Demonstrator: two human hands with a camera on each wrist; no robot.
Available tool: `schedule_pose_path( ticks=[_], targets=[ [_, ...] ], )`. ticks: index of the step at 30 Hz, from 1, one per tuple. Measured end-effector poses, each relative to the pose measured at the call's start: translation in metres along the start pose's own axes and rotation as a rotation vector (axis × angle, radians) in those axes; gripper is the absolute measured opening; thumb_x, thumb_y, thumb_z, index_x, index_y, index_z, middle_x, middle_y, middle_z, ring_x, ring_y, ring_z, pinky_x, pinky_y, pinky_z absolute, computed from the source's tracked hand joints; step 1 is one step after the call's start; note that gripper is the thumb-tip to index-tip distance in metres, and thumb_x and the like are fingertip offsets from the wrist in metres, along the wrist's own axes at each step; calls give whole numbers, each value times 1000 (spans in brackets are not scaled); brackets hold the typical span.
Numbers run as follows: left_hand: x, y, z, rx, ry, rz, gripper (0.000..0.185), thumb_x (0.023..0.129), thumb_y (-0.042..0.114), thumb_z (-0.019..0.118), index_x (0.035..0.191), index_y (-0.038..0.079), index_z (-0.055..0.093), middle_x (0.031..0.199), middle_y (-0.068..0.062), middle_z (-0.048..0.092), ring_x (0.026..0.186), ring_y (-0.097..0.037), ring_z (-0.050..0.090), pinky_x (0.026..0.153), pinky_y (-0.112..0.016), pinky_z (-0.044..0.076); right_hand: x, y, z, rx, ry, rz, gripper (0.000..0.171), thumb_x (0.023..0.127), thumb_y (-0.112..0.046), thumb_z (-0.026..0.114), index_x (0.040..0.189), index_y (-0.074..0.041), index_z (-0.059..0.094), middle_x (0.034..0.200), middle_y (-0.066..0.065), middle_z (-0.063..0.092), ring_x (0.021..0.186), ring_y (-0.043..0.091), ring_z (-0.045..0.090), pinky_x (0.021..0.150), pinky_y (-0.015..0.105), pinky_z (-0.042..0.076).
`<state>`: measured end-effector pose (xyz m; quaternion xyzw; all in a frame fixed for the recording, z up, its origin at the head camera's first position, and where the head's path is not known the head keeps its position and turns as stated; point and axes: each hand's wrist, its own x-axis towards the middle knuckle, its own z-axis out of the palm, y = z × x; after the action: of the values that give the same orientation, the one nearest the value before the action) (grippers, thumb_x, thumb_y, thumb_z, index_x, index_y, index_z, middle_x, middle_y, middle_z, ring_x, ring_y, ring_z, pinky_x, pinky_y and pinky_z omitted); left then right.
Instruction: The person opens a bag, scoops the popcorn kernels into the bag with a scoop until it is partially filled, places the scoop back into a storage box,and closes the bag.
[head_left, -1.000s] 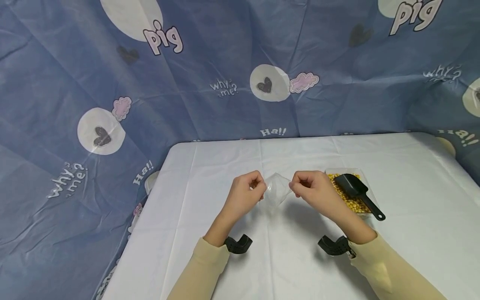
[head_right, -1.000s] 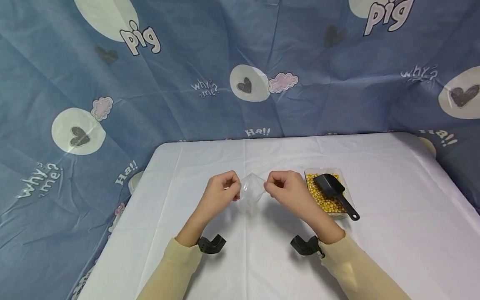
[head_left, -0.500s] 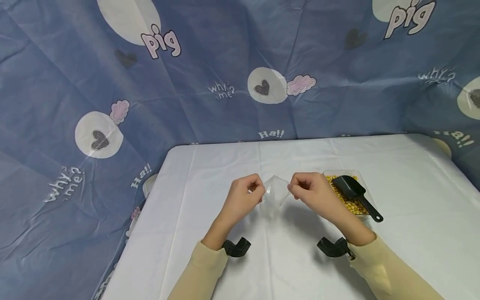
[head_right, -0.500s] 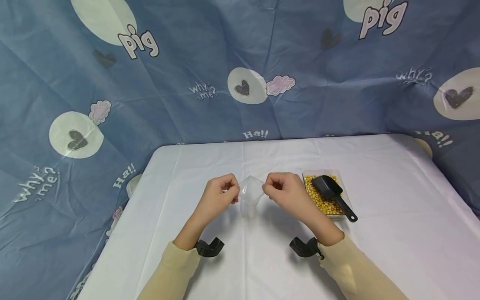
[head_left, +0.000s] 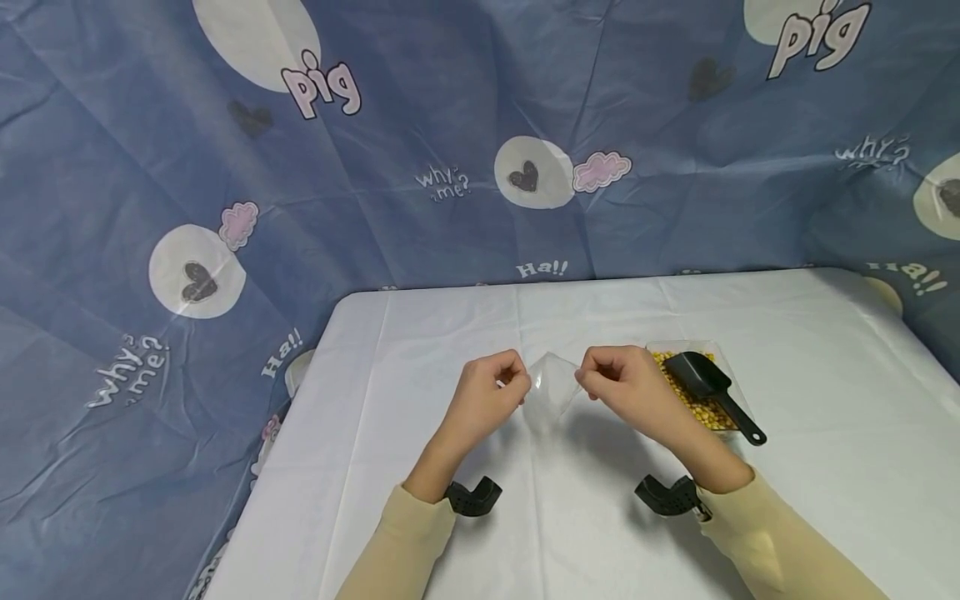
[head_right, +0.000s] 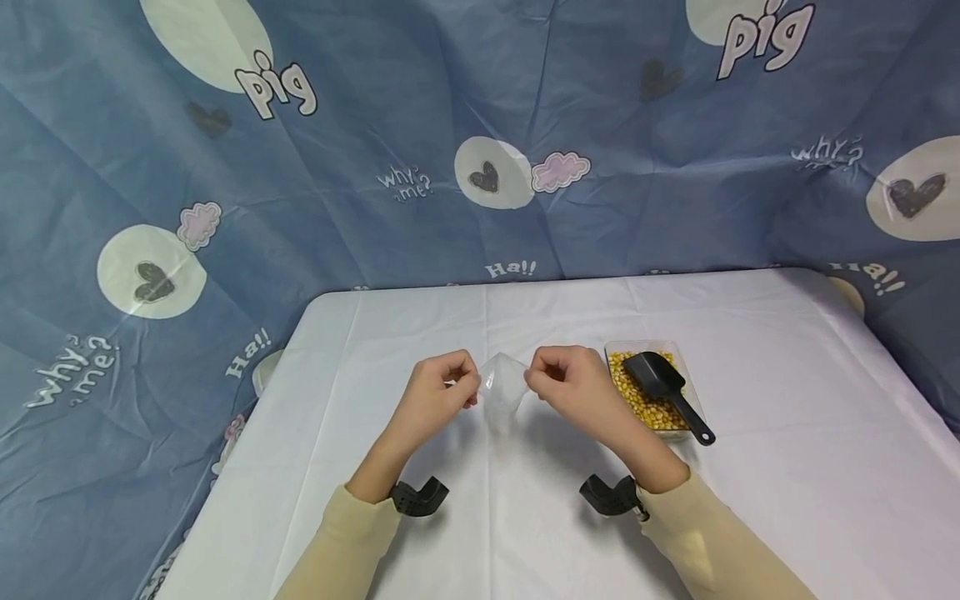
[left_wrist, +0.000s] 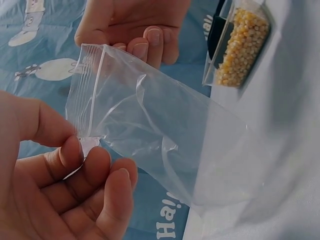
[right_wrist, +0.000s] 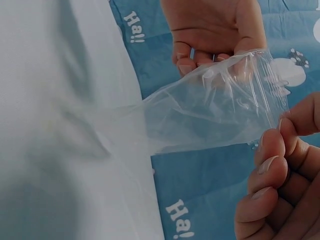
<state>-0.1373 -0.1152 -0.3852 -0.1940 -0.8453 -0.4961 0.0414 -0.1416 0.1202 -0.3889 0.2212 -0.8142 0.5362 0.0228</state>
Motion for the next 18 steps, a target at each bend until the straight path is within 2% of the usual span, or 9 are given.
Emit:
schedule_pose_path(
  ticks=[5, 8, 9, 11, 14, 18],
  targets=[
    [1, -1, 2, 9, 36, 20, 19, 90, 7, 61, 75, 19, 60, 74, 7, 60, 78, -10, 61, 63, -30, 53, 0, 0, 0, 0, 5, -7, 31, 92, -8, 67, 65, -21, 59, 53, -3, 48, 45, 14, 36, 45, 30, 32],
    [2, -2, 3, -13, 24, 44, 8, 93, 12, 68, 92, 18, 63, 92, 7, 62, 96, -10, 61, 75, -33, 55, 1, -1, 0, -3, 12, -3, 32, 92, -6, 66, 65, -20, 60, 54, -2, 49, 46, 14, 36, 46, 30, 32],
    [2, -3, 4, -19, 7, 56, 10, 94, 15, 69, 101, 19, 63, 102, 7, 62, 103, -10, 60, 79, -34, 55, 1, -1, 0, -3, 13, 0, 31, 92, -5, 66, 65, -19, 60, 55, -2, 49, 46, 14, 37, 46, 30, 32],
    [1, -3, 5, -27, -45, 88, 31, 94, 22, 72, 123, 22, 59, 122, 8, 59, 118, -11, 55, 89, -36, 53, 1, -2, 0, -1, 15, 3, 31, 92, -2, 65, 65, -17, 60, 55, -2, 50, 46, 14, 37, 47, 29, 31],
    [0, -4, 8, -37, -131, 111, 70, 90, 33, 77, 149, 31, 40, 149, 12, 42, 136, -9, 41, 102, -39, 45, 0, -10, 0, 2, 12, 7, 29, 91, 2, 62, 66, -11, 60, 56, 0, 51, 46, 14, 36, 47, 30, 31],
    [-1, -5, 15, -67, -197, 88, 107, 76, 43, 88, 157, 43, 19, 161, 20, 22, 146, -4, 25, 112, -48, 34, -2, -27, -2, 5, 5, -2, 26, 91, 5, 59, 67, -6, 60, 57, 0, 52, 46, 13, 35, 48, 30, 32]
  ],
)
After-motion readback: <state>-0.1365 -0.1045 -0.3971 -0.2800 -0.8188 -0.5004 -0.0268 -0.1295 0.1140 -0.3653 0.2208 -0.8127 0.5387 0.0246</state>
